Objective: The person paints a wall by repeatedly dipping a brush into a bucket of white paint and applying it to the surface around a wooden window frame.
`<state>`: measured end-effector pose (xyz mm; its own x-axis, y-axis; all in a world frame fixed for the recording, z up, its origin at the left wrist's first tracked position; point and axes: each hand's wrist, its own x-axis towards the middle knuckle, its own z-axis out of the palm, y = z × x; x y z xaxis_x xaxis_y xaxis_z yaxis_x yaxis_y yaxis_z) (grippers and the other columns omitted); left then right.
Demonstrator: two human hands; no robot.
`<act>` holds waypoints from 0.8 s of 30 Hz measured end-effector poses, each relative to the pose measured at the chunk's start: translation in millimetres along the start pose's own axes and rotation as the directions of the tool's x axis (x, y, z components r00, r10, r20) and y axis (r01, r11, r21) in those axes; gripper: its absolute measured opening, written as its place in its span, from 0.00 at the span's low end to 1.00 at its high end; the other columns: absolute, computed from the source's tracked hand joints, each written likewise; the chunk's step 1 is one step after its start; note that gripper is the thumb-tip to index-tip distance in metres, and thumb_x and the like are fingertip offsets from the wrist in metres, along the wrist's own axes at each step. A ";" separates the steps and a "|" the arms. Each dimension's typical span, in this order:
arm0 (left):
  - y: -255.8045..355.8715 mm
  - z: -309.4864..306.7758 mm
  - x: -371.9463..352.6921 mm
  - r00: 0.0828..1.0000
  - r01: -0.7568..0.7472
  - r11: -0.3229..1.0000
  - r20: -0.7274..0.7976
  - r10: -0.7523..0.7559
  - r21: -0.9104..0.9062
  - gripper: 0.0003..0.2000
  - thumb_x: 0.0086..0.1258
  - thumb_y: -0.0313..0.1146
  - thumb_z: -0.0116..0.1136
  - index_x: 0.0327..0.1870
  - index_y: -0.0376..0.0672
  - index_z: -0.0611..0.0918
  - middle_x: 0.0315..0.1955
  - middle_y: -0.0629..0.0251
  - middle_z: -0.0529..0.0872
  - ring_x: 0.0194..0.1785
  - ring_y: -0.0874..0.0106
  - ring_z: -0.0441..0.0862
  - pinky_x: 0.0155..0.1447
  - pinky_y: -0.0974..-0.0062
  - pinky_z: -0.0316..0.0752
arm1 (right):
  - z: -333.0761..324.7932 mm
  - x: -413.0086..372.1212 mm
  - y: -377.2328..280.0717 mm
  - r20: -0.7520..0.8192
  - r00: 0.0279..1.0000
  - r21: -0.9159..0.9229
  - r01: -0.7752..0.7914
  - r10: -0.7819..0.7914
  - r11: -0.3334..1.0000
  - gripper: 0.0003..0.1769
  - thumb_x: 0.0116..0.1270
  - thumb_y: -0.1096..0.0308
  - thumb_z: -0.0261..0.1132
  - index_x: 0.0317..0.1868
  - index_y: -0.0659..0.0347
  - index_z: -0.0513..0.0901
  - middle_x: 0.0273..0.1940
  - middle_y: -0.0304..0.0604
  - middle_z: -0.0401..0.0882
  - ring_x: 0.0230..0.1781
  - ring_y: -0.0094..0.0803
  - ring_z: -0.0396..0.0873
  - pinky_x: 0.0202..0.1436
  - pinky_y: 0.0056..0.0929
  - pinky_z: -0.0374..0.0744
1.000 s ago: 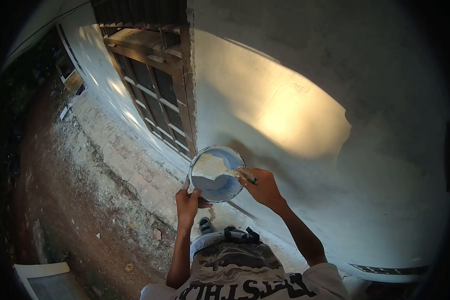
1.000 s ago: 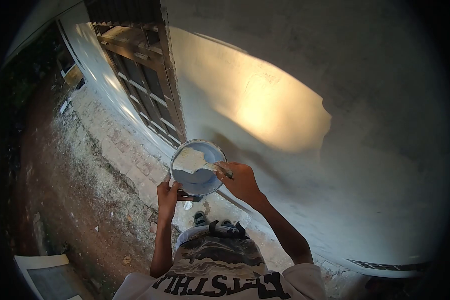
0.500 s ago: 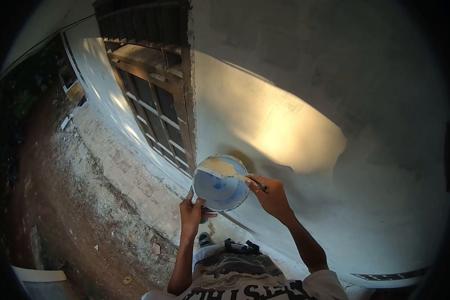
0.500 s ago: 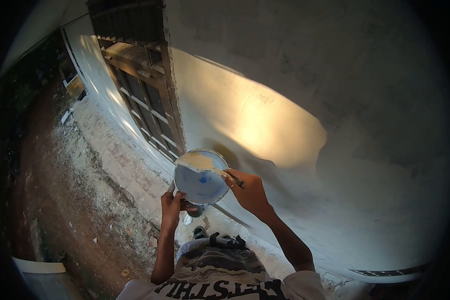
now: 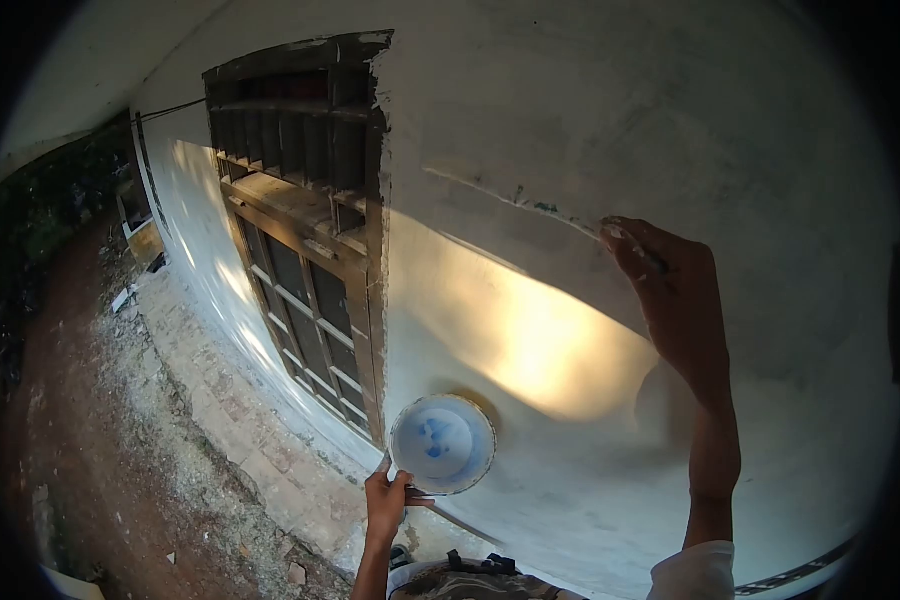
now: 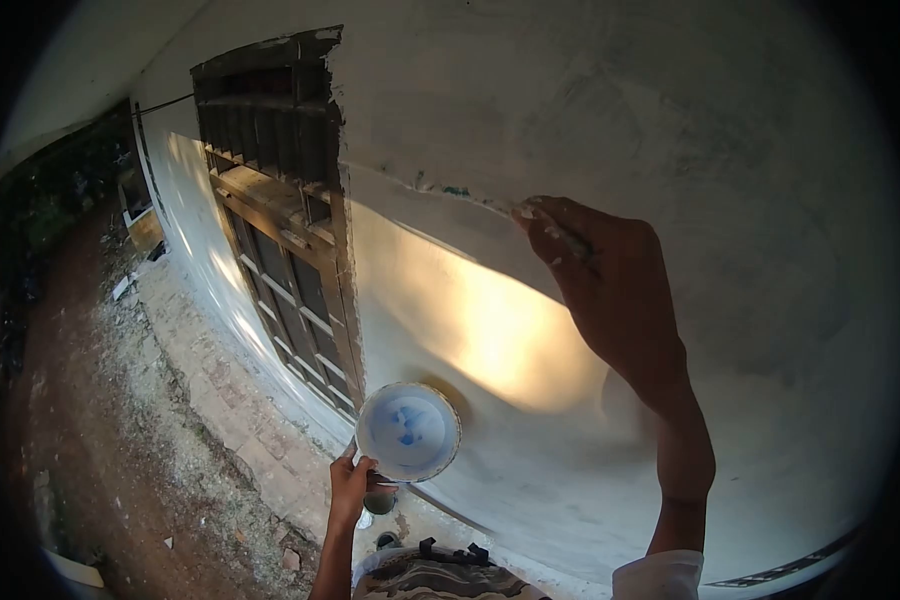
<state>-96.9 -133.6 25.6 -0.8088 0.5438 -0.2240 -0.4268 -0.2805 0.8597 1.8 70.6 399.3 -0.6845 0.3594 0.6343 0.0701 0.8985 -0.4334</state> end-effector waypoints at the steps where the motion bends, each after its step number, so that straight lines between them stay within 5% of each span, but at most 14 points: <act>1: 1.2 1.1 -0.9 1.000 -0.005 1.000 0.001 0.005 0.002 0.25 0.68 0.21 0.48 0.66 0.26 0.65 0.33 0.53 0.83 0.22 0.61 0.85 0.27 0.70 0.86 | -4.5 13.9 -6.9 -0.040 0.998 -0.058 0.037 -0.039 0.998 0.18 0.71 0.60 0.61 0.48 0.67 0.84 0.22 0.43 0.80 0.20 0.23 0.71 0.29 0.27 0.72; 10: 1.4 -0.2 -0.6 1.000 0.006 1.000 -0.007 -0.005 0.024 0.25 0.65 0.21 0.48 0.65 0.27 0.67 0.35 0.48 0.83 0.27 0.58 0.86 0.29 0.64 0.89 | -35.7 108.7 -32.7 -0.075 0.997 -0.358 0.007 -0.036 0.934 0.26 0.72 0.50 0.56 0.28 0.65 0.86 0.12 0.37 0.66 0.14 0.25 0.65 0.26 0.33 0.67; 13: -1.3 -0.9 0.8 1.000 -0.007 1.000 -0.010 0.007 -0.020 0.25 0.67 0.21 0.49 0.67 0.27 0.65 0.34 0.54 0.83 0.24 0.61 0.86 0.26 0.70 0.86 | -55.2 92.3 -38.3 -0.103 0.994 -0.354 -0.054 0.018 0.934 0.27 0.72 0.49 0.56 0.26 0.64 0.85 0.11 0.34 0.63 0.13 0.22 0.61 0.24 0.31 0.64; 19: -7.2 -9.8 4.7 1.000 0.004 1.000 0.025 -0.003 -0.012 0.21 0.68 0.22 0.47 0.62 0.26 0.69 0.37 0.49 0.83 0.27 0.59 0.86 0.27 0.66 0.88 | -85.3 43.8 -39.4 -0.291 0.942 -0.329 -0.261 0.165 0.908 0.29 0.72 0.46 0.55 0.25 0.63 0.84 0.09 0.29 0.55 0.11 0.17 0.54 0.23 0.27 0.59; 24: -7.8 -9.8 3.1 1.000 0.003 1.000 0.006 -0.003 0.008 0.20 0.68 0.22 0.47 0.61 0.26 0.70 0.36 0.52 0.82 0.25 0.60 0.85 0.28 0.65 0.88 | -58.4 60.5 -45.9 -0.198 0.979 -0.287 -0.102 0.045 0.952 0.29 0.71 0.46 0.56 0.26 0.63 0.85 0.10 0.31 0.59 0.12 0.19 0.58 0.22 0.30 0.60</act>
<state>-100.1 -137.5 13.8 -0.8050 0.5494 -0.2241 -0.4263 -0.2728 0.8625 -0.4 65.9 495.0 -0.5238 0.4422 0.7281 0.3449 0.8916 -0.2934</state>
